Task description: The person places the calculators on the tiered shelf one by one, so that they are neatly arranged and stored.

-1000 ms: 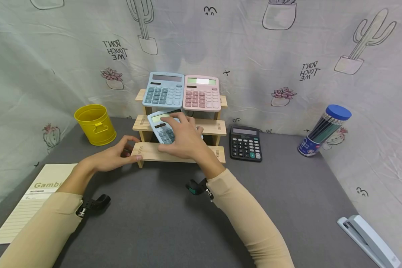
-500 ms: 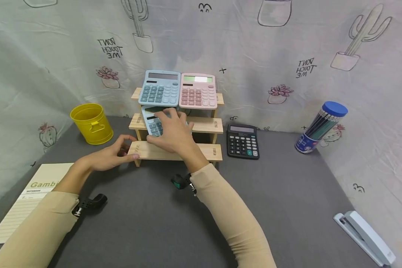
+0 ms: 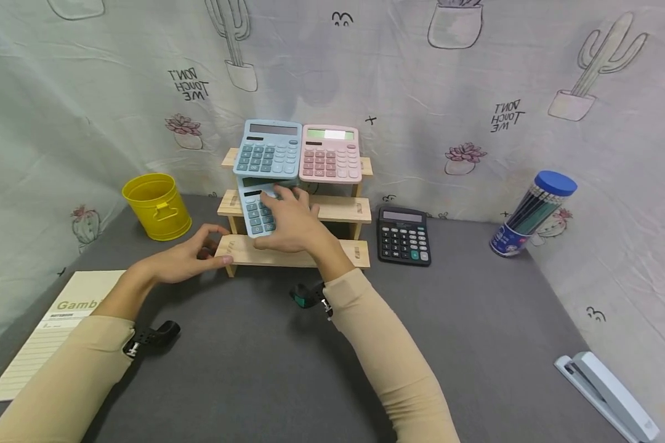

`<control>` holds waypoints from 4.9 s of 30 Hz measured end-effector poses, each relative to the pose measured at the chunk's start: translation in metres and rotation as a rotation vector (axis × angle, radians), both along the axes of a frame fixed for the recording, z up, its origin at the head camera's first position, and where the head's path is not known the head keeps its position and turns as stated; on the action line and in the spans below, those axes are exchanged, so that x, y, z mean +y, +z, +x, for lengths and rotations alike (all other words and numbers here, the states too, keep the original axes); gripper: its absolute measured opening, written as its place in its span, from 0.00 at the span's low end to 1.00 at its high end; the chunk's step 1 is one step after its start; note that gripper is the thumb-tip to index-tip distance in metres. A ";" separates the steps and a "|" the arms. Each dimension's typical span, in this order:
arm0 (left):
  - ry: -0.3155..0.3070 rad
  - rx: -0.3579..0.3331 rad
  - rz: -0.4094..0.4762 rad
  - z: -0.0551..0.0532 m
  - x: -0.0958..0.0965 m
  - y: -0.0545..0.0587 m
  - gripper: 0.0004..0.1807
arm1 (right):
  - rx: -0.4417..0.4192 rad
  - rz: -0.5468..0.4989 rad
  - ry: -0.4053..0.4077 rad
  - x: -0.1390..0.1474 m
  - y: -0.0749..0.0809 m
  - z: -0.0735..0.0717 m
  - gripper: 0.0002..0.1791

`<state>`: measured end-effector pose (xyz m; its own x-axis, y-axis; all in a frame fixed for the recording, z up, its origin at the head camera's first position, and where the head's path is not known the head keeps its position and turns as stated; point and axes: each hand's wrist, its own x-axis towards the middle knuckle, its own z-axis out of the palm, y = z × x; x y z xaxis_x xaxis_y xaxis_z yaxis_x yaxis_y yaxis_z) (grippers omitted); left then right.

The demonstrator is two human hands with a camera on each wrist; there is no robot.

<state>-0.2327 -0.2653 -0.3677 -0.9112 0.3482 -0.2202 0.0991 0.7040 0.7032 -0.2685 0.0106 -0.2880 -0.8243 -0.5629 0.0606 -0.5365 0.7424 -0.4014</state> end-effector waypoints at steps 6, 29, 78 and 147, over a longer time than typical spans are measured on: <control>0.003 0.023 0.004 0.001 -0.003 0.003 0.39 | 0.095 -0.035 -0.054 -0.009 -0.007 -0.004 0.52; 0.015 0.003 0.021 0.001 -0.004 -0.001 0.40 | 0.144 -0.120 0.028 -0.013 -0.019 -0.012 0.41; 0.043 0.014 0.041 0.004 -0.001 -0.006 0.41 | 0.298 -0.182 0.135 0.101 -0.016 0.034 0.31; 0.042 -0.003 0.033 0.003 0.002 -0.001 0.42 | 0.004 -0.112 -0.333 0.224 -0.075 -0.039 0.44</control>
<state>-0.2295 -0.2628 -0.3685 -0.9244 0.3171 -0.2119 0.0682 0.6840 0.7263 -0.3079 0.2344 -0.3633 -0.9613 -0.2526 0.1100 -0.2736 0.8286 -0.4884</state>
